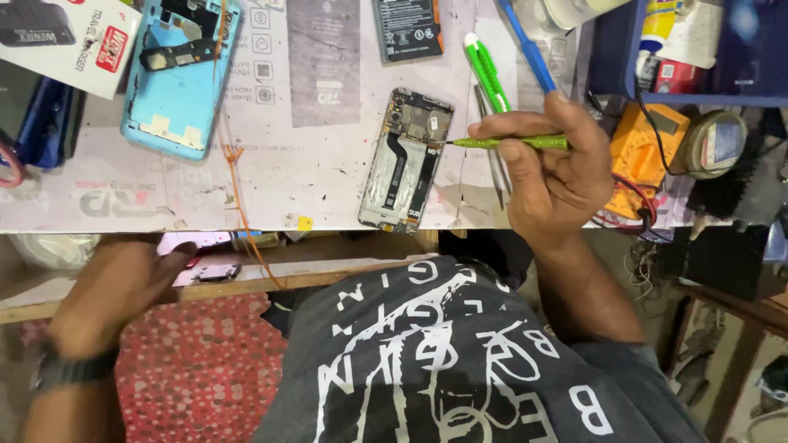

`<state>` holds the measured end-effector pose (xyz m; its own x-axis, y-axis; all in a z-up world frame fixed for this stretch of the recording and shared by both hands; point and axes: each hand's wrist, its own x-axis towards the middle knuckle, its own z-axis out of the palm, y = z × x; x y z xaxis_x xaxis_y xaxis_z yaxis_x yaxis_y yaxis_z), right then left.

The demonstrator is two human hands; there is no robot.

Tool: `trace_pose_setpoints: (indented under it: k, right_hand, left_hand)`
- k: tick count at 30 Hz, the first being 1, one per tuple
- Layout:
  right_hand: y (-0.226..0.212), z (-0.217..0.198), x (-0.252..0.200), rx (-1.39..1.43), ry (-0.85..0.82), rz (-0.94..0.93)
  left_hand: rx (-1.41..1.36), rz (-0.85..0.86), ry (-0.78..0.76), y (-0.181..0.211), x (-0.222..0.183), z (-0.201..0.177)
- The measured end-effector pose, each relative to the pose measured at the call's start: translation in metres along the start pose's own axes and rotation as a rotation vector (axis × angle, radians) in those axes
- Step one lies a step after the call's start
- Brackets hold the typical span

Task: The person uses a green screwdriver to remove screws from a smartphone motherboard and then uses tweezers to detach a ribbon cable. The person then picks up a feature phone and navigates its menu using the keypad.

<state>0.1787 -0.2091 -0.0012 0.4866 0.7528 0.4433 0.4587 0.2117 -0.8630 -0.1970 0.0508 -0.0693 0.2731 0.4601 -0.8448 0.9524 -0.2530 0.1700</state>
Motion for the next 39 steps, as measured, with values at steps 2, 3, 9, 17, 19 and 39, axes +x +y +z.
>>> trace_pose_setpoints:
  k: [2, 3, 9, 17, 19, 39]
  right_hand:
    - [0.003, 0.002, 0.003, 0.028, 0.002, 0.006]
    - [0.005, 0.004, 0.006, 0.05, 0.002, 0.004]
    - [0.009, 0.012, 0.018, 0.181, -0.008, 0.066]
    - [0.001, 0.009, 0.012, 0.264, 0.05, 0.111]
    - [0.005, 0.007, 0.009, 0.296, 0.057, 0.137]
    - [0.027, 0.059, 0.117, -1.185, -0.484, 0.165]
  left_hand:
    - [0.467, 0.429, 0.414, 0.007, -0.039, -0.015]
    - [0.298, 0.454, 0.474, 0.017, -0.061, -0.019]
    - [-0.049, 0.965, 0.721, 0.13, -0.102, -0.001]
    - [0.054, 1.377, 1.021, 0.235, -0.042, -0.006]
    - [0.073, 1.385, 1.025, 0.243, -0.044, -0.007]
    - [-0.086, 1.101, 0.983, 0.184, -0.053, 0.017]
